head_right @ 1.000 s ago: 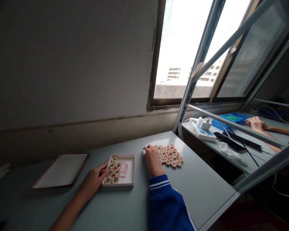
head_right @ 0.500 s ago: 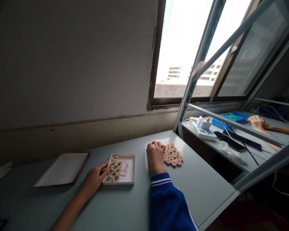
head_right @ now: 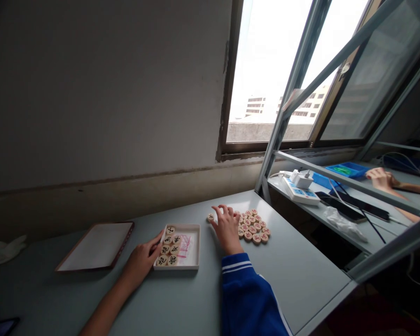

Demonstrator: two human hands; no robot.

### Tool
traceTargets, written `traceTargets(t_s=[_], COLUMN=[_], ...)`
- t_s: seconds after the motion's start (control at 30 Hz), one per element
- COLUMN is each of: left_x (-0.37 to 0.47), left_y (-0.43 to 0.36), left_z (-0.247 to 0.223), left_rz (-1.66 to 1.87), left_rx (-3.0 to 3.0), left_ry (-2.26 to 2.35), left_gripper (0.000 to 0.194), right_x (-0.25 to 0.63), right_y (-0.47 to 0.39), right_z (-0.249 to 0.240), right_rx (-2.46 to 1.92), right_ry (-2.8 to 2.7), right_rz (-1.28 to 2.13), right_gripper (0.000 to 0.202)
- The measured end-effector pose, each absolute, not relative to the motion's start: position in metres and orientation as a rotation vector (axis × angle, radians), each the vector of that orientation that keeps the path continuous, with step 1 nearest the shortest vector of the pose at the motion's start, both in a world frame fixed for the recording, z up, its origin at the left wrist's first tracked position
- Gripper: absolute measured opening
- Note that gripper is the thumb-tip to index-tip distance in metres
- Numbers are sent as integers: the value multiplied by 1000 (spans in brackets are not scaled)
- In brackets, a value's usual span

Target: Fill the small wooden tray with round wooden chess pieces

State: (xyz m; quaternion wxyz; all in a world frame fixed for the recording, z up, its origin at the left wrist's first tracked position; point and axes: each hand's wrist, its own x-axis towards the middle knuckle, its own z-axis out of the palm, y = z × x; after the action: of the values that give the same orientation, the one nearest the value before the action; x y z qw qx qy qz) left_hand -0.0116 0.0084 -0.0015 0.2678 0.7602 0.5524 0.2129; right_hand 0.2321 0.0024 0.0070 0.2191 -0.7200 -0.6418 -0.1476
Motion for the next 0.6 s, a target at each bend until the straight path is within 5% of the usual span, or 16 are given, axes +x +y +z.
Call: traceTargets(t_s=[0.43,0.6], left_x=[-10,-11], left_y=[7,9], left_z=[2,-1], left_rz=[531,550], left_rx=[2081,2063], left_ry=[1537,1527], left_gripper=[45,46], right_x=[242,216], right_y=[-4,-2], right_z=[17,19], right_rx=[-2035,-1771], right_ry=[-1802,-1974], right_rz=[-440,-191], right_gripper=[24,17])
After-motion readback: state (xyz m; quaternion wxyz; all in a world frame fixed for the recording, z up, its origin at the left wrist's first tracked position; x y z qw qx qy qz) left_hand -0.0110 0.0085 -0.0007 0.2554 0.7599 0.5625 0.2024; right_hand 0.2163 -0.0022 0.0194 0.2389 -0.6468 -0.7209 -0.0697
